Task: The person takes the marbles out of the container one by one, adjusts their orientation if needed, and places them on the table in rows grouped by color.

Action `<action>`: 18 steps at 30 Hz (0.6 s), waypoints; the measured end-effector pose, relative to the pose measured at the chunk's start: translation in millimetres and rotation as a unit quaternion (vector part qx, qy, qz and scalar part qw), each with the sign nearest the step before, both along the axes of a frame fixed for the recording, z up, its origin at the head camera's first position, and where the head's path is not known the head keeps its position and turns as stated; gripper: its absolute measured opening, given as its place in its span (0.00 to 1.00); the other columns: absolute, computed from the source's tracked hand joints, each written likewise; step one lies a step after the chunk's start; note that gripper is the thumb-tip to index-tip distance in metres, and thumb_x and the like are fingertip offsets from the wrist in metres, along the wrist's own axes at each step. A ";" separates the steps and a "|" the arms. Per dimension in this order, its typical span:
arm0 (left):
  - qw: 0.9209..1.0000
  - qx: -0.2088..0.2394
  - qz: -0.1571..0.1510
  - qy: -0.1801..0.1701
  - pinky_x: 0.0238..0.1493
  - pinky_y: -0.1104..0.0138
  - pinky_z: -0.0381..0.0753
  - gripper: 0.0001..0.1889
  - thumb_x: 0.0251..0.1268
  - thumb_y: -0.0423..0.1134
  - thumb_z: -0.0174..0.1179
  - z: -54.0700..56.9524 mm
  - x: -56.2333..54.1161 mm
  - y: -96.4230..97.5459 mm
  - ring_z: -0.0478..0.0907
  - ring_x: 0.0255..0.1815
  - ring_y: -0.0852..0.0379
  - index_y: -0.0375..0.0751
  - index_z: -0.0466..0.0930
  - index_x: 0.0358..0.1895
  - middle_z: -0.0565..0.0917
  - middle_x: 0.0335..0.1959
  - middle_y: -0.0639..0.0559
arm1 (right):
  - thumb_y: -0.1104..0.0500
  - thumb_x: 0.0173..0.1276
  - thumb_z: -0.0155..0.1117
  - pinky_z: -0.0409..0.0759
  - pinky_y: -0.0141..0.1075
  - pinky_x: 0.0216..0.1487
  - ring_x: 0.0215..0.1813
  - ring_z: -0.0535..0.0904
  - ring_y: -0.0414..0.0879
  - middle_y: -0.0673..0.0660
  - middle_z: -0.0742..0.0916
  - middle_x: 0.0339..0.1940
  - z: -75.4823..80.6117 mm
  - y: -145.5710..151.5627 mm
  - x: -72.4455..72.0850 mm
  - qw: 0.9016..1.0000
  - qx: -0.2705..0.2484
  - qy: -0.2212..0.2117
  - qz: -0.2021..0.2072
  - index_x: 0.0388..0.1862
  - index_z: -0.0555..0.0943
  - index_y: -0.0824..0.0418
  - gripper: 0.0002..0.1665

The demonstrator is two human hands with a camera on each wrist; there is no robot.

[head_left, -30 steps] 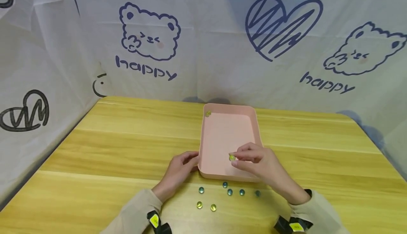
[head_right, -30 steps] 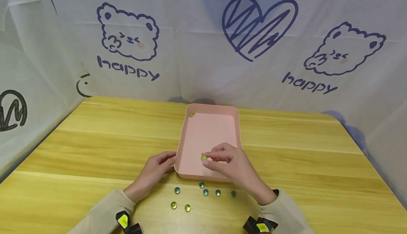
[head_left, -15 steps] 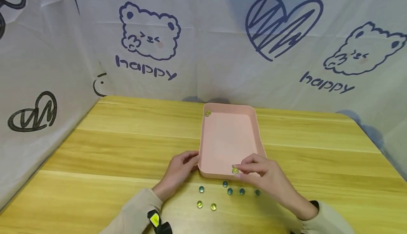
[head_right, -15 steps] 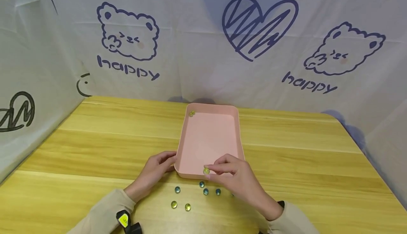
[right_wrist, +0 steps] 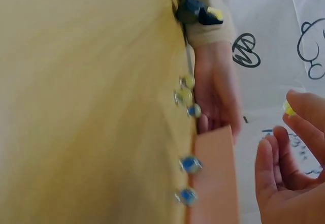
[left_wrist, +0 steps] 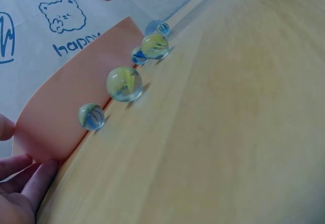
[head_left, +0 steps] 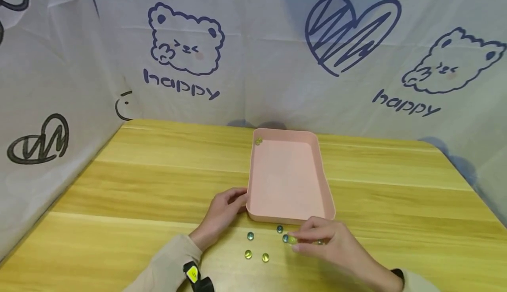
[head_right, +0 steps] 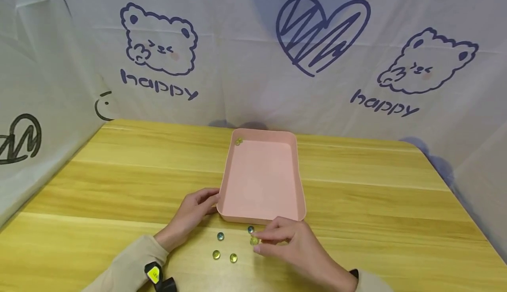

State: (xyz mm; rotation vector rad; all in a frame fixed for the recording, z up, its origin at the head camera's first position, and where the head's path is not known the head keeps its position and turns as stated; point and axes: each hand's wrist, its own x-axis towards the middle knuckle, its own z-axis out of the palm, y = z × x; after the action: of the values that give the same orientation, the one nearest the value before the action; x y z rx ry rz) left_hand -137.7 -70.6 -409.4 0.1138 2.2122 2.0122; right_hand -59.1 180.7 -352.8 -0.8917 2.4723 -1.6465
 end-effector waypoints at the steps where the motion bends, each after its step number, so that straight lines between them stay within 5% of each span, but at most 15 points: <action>1: 1.000 0.000 -0.001 0.000 0.50 0.63 0.82 0.17 0.72 0.35 0.54 -0.5 -0.4 -0.1 0.78 0.51 0.47 0.24 0.75 0.56 0.80 0.52 0.36 | 0.65 0.60 0.70 0.76 0.29 0.27 0.34 0.74 0.36 0.50 0.85 0.35 -2.3 0.8 1.2 1.000 -0.006 -0.015 0.011 0.43 0.87 0.65 0.12; 9: 1.000 0.001 0.000 0.004 0.51 0.63 0.82 0.17 0.72 0.35 0.54 -1.9 -1.9 0.2 0.78 0.52 0.46 0.24 0.76 0.56 0.79 0.53 0.36 | 0.63 0.63 0.68 0.79 0.29 0.33 0.36 0.76 0.36 0.52 0.87 0.35 -16.2 5.1 14.0 0.990 -0.027 -0.136 0.033 0.46 0.85 0.70 0.14; 18: 1.000 0.022 0.004 0.007 0.50 0.61 0.82 0.17 0.72 0.34 0.54 -2.6 1.4 1.5 0.78 0.51 0.45 0.22 0.75 0.56 0.79 0.53 0.34 | 0.61 0.63 0.69 0.77 0.27 0.27 0.30 0.76 0.33 0.50 0.87 0.30 -28.5 3.1 19.1 0.984 -0.002 -0.171 0.042 0.44 0.85 0.71 0.15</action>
State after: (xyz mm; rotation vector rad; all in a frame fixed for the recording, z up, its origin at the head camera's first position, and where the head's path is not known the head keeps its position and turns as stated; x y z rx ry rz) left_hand -136.3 -69.1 -412.0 0.1237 2.1798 2.0711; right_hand -40.0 183.8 -381.3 -0.6378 2.1725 -1.6197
